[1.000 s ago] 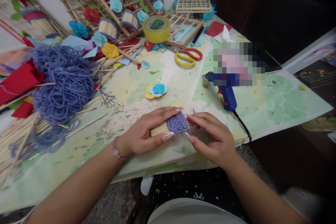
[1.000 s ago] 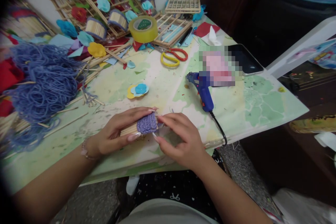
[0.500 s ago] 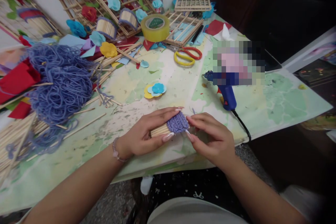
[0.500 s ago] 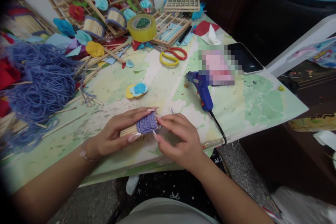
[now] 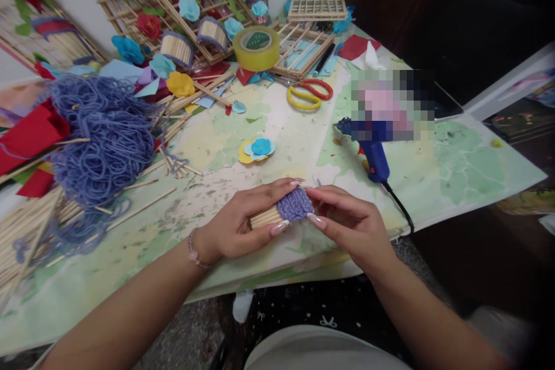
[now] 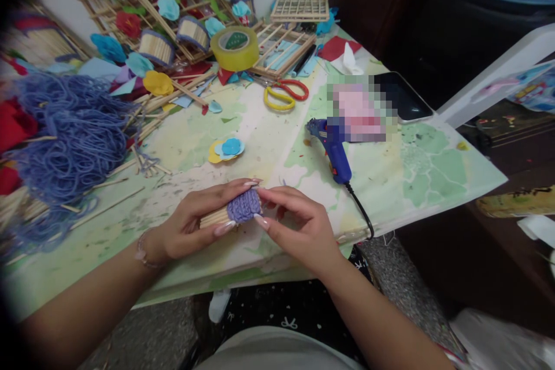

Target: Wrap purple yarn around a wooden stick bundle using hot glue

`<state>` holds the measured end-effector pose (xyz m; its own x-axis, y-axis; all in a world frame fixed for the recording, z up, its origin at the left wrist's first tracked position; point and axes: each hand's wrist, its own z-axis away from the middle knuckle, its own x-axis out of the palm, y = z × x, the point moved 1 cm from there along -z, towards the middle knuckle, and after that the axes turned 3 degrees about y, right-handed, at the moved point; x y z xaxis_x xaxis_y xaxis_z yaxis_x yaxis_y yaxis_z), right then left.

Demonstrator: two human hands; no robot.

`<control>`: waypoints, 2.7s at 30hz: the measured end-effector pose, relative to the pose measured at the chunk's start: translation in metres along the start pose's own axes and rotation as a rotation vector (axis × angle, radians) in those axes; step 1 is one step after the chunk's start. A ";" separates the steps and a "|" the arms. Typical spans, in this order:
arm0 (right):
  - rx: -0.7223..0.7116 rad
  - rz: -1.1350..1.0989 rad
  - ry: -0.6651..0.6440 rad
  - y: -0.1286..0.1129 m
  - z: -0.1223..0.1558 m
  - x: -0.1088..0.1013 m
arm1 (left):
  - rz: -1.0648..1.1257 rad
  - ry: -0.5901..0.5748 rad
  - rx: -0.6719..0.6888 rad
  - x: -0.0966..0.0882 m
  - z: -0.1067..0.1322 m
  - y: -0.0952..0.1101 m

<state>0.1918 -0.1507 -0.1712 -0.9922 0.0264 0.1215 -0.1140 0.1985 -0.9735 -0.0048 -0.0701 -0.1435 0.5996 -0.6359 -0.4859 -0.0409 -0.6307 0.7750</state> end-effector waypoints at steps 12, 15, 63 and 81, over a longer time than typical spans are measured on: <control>-0.085 0.166 0.137 0.001 0.002 0.012 | -0.050 0.023 -0.024 0.005 0.001 0.004; -0.161 0.248 0.233 0.000 0.004 0.017 | -0.063 0.004 -0.029 0.005 0.001 0.006; 0.163 -0.009 -0.272 -0.020 -0.071 0.059 | -0.366 0.698 -0.253 -0.049 -0.001 0.022; -0.417 -0.620 -0.249 -0.128 -0.171 0.105 | 0.351 1.110 0.127 -0.104 -0.107 0.091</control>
<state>0.1103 -0.0060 -0.0010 -0.7411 -0.4200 0.5238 -0.6713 0.4575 -0.5831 0.0149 -0.0141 0.0211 0.9057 -0.0858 0.4151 -0.3847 -0.5774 0.7202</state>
